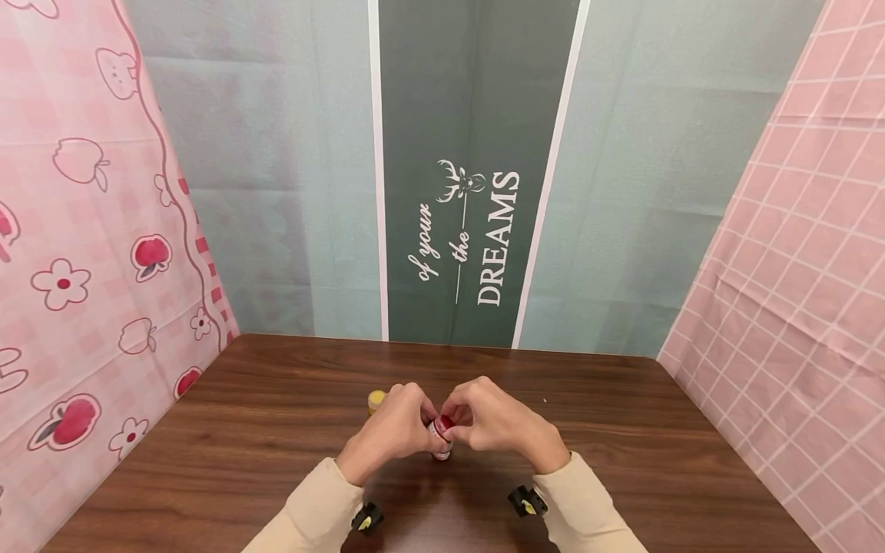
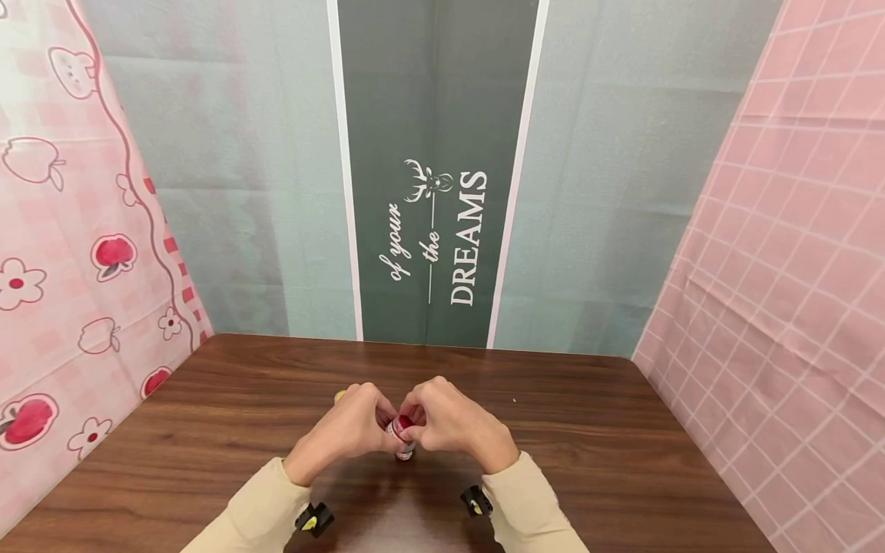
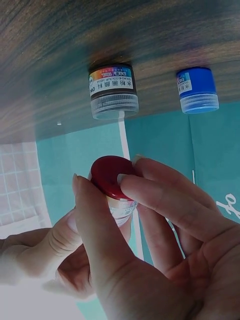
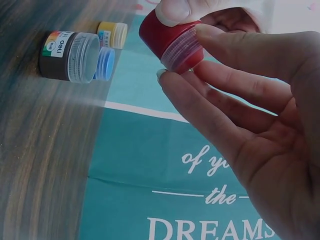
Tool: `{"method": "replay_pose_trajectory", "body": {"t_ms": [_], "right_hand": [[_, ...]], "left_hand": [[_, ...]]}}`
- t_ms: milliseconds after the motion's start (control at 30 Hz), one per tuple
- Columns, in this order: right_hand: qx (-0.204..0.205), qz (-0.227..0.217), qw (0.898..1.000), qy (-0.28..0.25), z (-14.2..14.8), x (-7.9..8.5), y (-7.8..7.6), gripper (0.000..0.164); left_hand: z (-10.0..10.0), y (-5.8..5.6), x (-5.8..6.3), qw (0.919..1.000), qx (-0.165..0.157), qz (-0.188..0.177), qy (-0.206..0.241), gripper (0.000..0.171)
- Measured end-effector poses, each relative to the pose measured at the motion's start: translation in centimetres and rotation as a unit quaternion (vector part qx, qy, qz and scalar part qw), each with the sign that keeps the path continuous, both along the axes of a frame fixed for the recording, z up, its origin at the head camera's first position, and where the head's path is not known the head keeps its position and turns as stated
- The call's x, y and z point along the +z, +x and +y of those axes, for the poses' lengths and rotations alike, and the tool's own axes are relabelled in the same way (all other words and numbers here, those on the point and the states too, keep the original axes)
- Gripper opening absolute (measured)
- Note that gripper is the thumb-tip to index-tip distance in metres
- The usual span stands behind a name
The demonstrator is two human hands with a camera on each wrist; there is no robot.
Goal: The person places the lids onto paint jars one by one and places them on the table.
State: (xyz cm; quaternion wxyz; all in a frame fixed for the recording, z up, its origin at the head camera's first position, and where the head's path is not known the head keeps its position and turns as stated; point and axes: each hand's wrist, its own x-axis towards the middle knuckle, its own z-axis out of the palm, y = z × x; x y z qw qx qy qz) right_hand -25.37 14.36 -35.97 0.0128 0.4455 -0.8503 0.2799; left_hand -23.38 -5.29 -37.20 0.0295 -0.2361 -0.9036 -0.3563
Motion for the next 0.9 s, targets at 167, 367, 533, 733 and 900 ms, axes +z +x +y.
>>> {"method": "replay_pose_trajectory", "body": {"t_ms": [167, 367, 533, 733, 900], "right_hand": [[-0.003, -0.006, 1.0, -0.006, 0.0, -0.1, 0.0, 0.013], [-0.011, 0.019, 1.0, 0.002, -0.3, -0.3, -0.3, 0.013], [-0.04, 0.051, 0.998, 0.013, 0.1, -0.1, -0.5, 0.029], [-0.057, 0.049, 0.997, 0.021, 0.8, 0.1, -0.6, 0.027], [-0.062, 0.038, 0.997, 0.032, 0.9, 0.1, -0.6, 0.025]], "left_hand": [[0.1, 0.0, 0.0, 1.0, 0.006, 0.002, -0.001, 0.02], [-0.5, -0.5, -0.1, 0.9996, 0.019, 0.021, -0.003, 0.016], [-2.1, -1.5, 0.0, 0.9985, 0.052, 0.016, -0.004, 0.016], [-3.8, -2.6, -0.3, 0.9958, 0.085, -0.028, -0.021, 0.027], [-4.6, -3.0, -1.0, 0.9908, 0.103, -0.059, -0.066, 0.03]]}}
